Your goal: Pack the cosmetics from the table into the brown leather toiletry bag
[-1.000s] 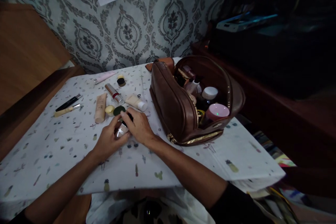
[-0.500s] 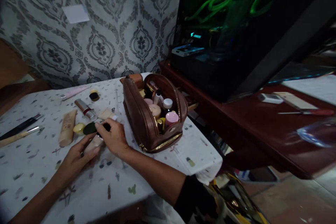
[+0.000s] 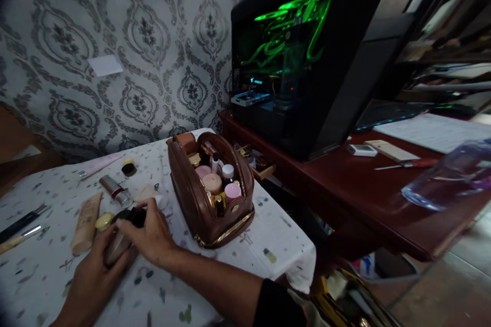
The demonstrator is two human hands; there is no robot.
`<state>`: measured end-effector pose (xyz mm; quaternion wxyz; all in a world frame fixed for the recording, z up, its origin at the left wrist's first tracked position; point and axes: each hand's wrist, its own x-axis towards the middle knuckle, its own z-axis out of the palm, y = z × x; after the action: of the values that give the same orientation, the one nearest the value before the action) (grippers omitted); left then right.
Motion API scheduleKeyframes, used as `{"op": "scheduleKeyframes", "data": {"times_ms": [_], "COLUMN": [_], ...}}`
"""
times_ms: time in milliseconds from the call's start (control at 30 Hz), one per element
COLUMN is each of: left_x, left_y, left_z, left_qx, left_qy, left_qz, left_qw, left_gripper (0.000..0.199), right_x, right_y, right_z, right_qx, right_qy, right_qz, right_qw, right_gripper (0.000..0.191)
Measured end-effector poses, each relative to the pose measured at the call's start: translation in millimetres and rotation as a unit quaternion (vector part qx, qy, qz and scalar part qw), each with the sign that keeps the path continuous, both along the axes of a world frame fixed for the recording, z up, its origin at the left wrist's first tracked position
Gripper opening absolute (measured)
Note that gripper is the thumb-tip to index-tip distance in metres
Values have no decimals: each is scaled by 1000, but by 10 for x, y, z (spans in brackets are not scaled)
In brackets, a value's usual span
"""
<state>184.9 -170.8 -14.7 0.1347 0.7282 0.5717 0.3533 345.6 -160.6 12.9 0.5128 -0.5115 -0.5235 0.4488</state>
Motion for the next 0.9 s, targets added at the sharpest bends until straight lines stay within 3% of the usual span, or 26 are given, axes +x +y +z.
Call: {"op": "scheduleKeyframes", "data": {"times_ms": [233, 433, 667, 800, 900], "left_x": [-76, 0, 677, 1085, 1336], "left_y": [77, 179, 250, 293, 372], "left_z": [-8, 208, 747, 982, 1117], "left_qx": [45, 114, 135, 148, 144], "left_qy": [16, -45, -228, -230, -184], "left_qz": [20, -11, -132, -206, -250], "left_qw": [999, 992, 955, 940, 940], "left_gripper": [63, 63, 57, 56, 54], "right_x": [3, 171, 659, 1000, 1243], "right_y": [-45, -183, -350, -418, -426], "right_z": [128, 471, 976, 1154, 1229], "right_qx": [-19, 79, 208, 265, 266], "right_qy": [8, -51, -100, -121, -128], "right_qz": [32, 60, 38, -15, -58], "right_qw": [999, 994, 972, 957, 954], "right_gripper": [48, 52, 45, 38, 39]}}
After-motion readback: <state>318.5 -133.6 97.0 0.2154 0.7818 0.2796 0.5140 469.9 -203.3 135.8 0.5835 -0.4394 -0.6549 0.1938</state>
